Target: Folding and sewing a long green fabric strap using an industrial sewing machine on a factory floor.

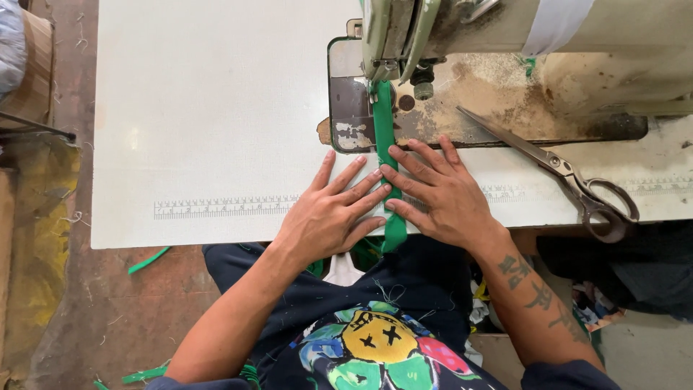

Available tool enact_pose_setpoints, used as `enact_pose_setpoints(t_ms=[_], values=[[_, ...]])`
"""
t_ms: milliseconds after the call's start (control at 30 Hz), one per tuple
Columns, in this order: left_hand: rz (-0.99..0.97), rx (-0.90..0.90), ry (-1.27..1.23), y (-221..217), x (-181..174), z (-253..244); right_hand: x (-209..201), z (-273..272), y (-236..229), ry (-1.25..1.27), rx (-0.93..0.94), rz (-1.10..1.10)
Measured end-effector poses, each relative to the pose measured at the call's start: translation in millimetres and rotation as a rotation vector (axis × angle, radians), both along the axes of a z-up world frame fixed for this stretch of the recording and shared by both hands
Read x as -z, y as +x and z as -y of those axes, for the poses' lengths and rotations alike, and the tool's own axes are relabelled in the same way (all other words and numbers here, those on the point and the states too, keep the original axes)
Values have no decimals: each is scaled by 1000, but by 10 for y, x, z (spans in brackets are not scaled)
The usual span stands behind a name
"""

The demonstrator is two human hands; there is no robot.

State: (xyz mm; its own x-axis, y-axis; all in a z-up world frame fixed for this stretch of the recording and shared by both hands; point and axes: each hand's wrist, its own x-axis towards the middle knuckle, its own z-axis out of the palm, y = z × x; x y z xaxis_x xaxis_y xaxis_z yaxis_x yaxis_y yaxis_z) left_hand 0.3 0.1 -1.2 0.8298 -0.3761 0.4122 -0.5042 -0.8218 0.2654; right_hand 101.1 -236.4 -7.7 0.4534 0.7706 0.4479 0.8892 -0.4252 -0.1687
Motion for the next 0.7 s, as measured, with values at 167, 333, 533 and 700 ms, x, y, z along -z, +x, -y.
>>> enact_pose_setpoints(t_ms=[167,333,533,700], values=[[-26,-4,1,19,-34,-34,-8,39,28,23,-33,-92],[-117,107,-154,331,-87,-330,-26,1,-1,-14,15,-20],[-158,-61,-133,1618,-268,-682,-78,44,199,-138,-52,56],[-264,-166,80,2355,-54,-702,-27,-42,400,-139,-36,28]])
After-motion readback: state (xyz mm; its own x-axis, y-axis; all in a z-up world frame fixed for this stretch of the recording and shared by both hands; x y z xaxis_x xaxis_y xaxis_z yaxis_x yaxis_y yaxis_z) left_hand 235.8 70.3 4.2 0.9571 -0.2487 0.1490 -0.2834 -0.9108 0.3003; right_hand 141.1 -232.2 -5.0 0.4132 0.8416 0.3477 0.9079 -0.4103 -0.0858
